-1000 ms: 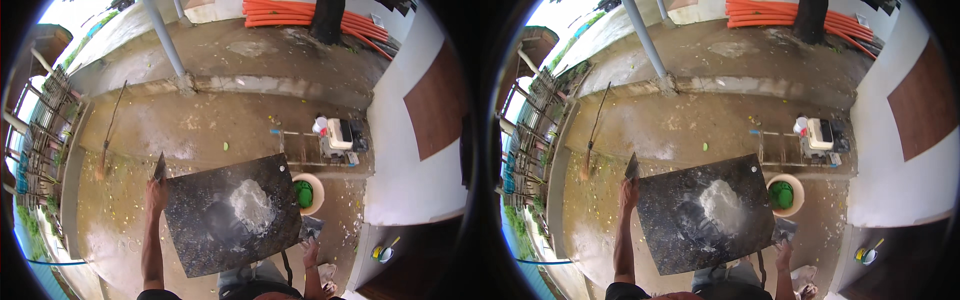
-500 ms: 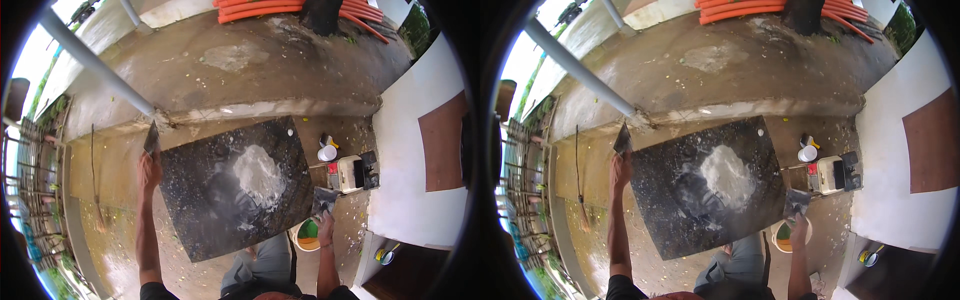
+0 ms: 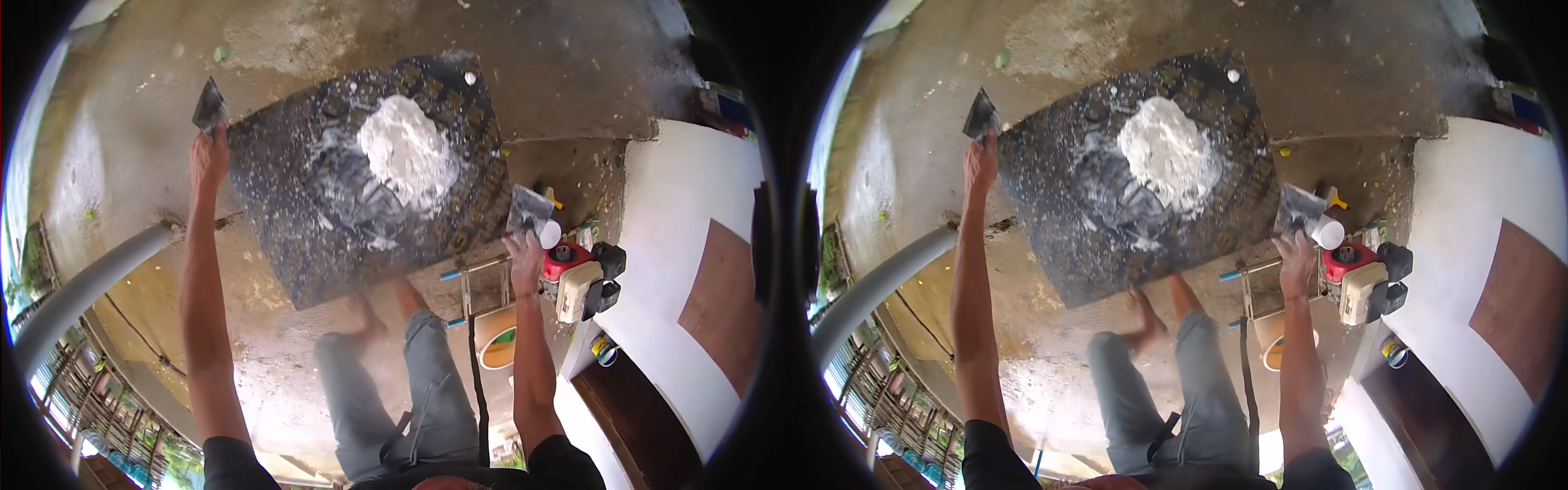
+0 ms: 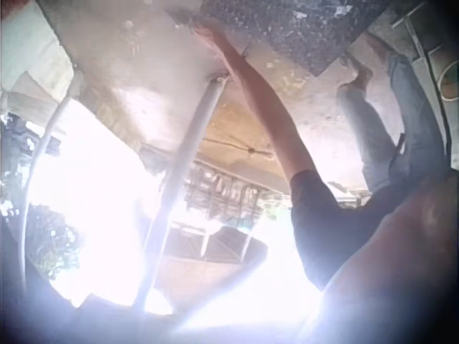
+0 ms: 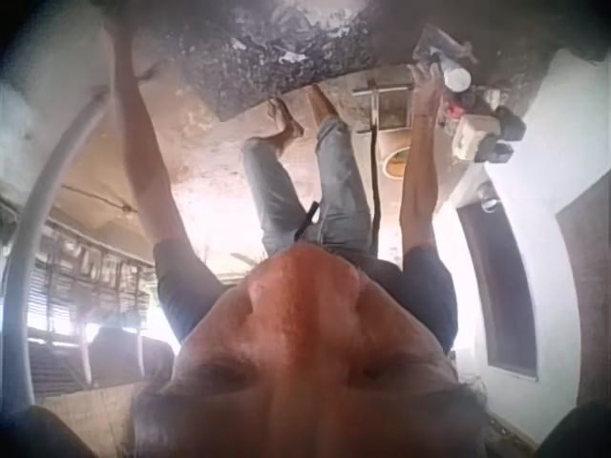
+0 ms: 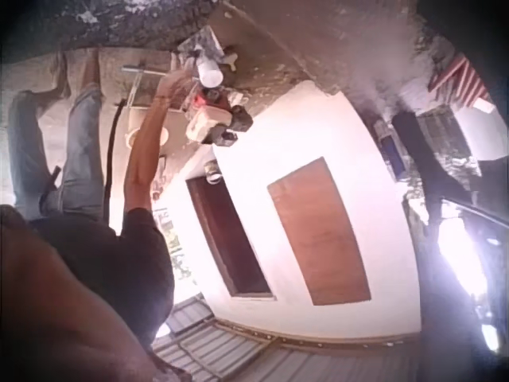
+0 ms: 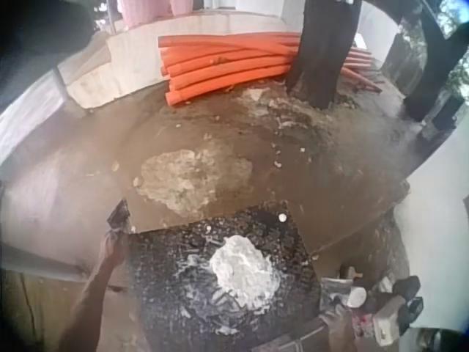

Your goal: The person applies plaster to a wall using putty knives, walks to a board to scoop up more plaster, and returns to apply and smooth the plaster on the wall.

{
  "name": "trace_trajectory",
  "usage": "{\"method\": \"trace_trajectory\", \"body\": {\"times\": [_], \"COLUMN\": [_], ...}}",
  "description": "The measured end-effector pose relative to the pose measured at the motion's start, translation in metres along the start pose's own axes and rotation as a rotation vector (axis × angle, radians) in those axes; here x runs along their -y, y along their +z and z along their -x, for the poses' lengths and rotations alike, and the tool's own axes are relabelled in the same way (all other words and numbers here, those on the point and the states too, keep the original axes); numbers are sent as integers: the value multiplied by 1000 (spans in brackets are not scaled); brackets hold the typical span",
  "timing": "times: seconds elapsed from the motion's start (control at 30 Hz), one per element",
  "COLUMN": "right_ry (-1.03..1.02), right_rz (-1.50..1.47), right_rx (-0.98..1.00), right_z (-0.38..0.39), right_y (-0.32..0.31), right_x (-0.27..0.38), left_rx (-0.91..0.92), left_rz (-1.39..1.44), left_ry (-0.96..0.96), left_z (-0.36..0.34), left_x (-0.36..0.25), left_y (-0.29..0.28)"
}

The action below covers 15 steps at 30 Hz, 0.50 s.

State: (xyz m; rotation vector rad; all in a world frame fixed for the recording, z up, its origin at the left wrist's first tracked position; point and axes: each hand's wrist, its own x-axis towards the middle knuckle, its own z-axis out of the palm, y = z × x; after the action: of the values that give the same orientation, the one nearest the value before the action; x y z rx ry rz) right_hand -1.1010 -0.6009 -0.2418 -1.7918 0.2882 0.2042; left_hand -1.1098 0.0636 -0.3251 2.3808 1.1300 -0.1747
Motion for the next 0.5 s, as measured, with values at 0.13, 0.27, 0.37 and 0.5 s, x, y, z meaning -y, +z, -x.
{"method": "trace_trajectory", "body": {"times": [0.13, 0.27, 0.37, 0.5], "right_ry": [157, 238, -137, 85], "right_rz": [-349, -399, -264, -86], "right_rx": [-87, -93, 163, -84], "right_z": [-40, -61, -54, -29], "right_y": [15, 30, 3, 30], "right_x": [-21, -30, -38, 17], "left_rx": [-77, -161, -160, -59], "left_rz": [75, -94, -15, -67], "left_ry": [64, 78, 42, -16], "left_z": [-21, -27, 0, 32], "left_x": [5, 9, -7, -17], "left_y": [-2, -25, -21, -48]}}
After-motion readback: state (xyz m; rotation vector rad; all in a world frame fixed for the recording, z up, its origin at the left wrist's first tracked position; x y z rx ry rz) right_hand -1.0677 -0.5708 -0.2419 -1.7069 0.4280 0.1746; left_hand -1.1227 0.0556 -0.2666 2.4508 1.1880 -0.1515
